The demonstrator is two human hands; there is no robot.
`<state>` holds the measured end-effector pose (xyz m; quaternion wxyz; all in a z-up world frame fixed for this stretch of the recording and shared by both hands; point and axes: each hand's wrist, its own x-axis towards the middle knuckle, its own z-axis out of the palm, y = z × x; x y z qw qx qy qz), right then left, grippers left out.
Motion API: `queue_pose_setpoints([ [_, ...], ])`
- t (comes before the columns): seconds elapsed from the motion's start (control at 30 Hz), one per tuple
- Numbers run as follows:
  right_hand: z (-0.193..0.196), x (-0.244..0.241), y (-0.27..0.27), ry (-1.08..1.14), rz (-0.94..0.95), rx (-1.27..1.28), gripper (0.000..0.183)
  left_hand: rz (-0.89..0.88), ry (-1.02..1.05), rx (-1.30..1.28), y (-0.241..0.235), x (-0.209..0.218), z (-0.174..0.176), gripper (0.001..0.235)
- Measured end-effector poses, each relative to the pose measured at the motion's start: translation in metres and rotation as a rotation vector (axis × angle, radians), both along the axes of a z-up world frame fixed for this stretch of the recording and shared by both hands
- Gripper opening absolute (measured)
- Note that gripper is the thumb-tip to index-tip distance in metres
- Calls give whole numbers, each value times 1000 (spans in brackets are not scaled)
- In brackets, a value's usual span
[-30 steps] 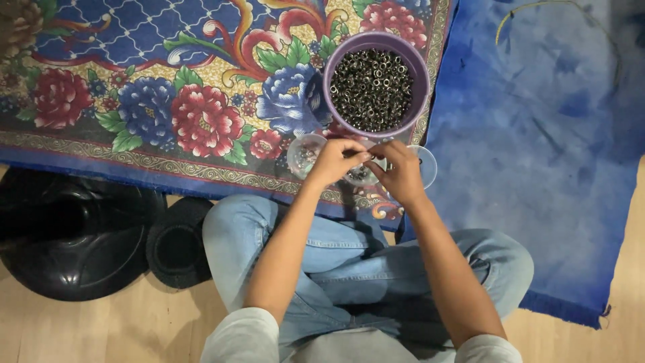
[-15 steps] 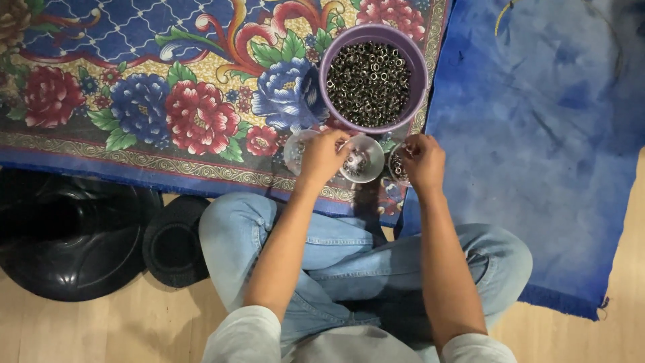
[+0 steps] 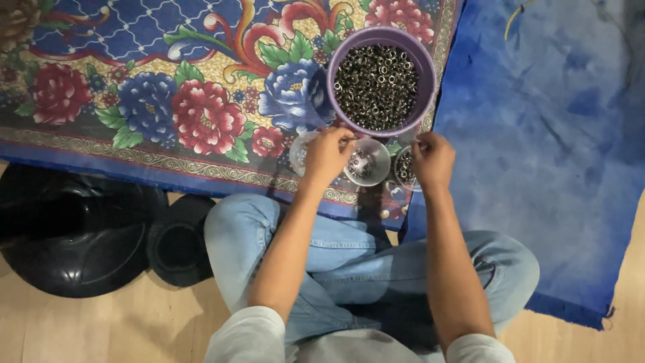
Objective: The person sits cross-legged on the floor and sorts small metal rings from a large purple bowl into two smaller clear bowls. They repeatedly pick up rings, separate them by hand, and place them into the respective bowls.
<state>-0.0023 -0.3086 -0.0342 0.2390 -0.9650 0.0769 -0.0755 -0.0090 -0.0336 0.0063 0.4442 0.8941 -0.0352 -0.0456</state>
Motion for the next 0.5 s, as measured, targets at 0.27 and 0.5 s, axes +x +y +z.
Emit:
queue_pose_setpoints([
  [0.27, -17, 81, 32, -164, 345, -253, 18, 2, 21, 15, 0, 4, -8, 20],
  [0.5, -43, 120, 26, -15, 457, -567, 16, 16, 9, 3, 3, 4, 2, 19],
])
